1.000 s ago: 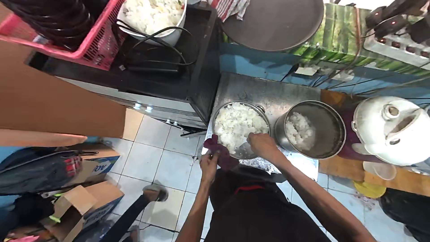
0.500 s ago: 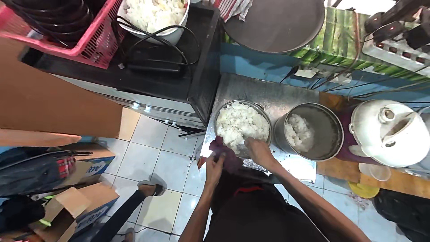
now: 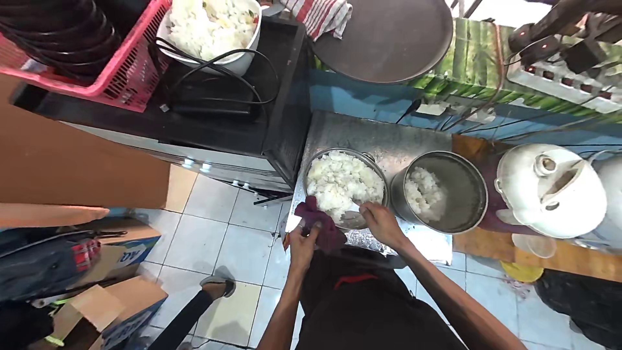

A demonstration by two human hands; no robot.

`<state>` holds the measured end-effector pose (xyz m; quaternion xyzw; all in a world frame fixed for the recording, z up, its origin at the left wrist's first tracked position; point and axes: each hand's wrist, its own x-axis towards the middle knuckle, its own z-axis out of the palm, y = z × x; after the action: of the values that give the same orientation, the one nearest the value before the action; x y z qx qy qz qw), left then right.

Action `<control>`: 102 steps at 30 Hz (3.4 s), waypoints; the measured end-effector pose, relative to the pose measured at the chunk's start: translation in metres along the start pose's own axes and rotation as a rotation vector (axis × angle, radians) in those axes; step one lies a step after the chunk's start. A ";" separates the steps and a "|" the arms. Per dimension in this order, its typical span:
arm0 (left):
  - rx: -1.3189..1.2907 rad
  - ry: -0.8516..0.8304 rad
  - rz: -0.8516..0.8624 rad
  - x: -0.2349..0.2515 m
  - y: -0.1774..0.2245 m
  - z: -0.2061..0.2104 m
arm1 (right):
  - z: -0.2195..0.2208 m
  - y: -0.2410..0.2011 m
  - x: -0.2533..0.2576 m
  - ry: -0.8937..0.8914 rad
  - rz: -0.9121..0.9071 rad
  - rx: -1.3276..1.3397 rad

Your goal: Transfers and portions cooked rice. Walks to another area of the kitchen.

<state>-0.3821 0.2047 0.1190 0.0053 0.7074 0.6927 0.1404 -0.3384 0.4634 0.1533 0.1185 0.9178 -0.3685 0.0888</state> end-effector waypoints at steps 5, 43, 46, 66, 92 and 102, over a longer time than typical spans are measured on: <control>0.019 -0.010 0.018 -0.001 0.000 0.003 | -0.004 -0.018 0.009 -0.031 0.003 -0.141; -0.017 0.058 -0.192 0.007 -0.033 -0.025 | -0.154 0.104 -0.096 0.373 0.303 -0.511; 0.009 0.059 -0.204 0.007 -0.035 -0.028 | -0.165 0.125 -0.089 0.283 0.366 -0.562; -0.251 0.264 -0.367 -0.004 -0.051 -0.002 | -0.206 0.076 -0.043 0.158 0.557 -0.644; -0.212 0.086 -0.390 0.000 -0.054 -0.016 | -0.197 0.072 -0.086 -0.006 0.428 -0.626; 0.030 0.003 -0.169 0.002 -0.038 -0.015 | -0.104 -0.031 -0.046 -0.113 0.019 -0.444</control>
<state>-0.3800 0.1891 0.0815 -0.0535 0.7157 0.6678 0.1974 -0.3116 0.5069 0.2592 0.0837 0.9687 -0.1629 0.1673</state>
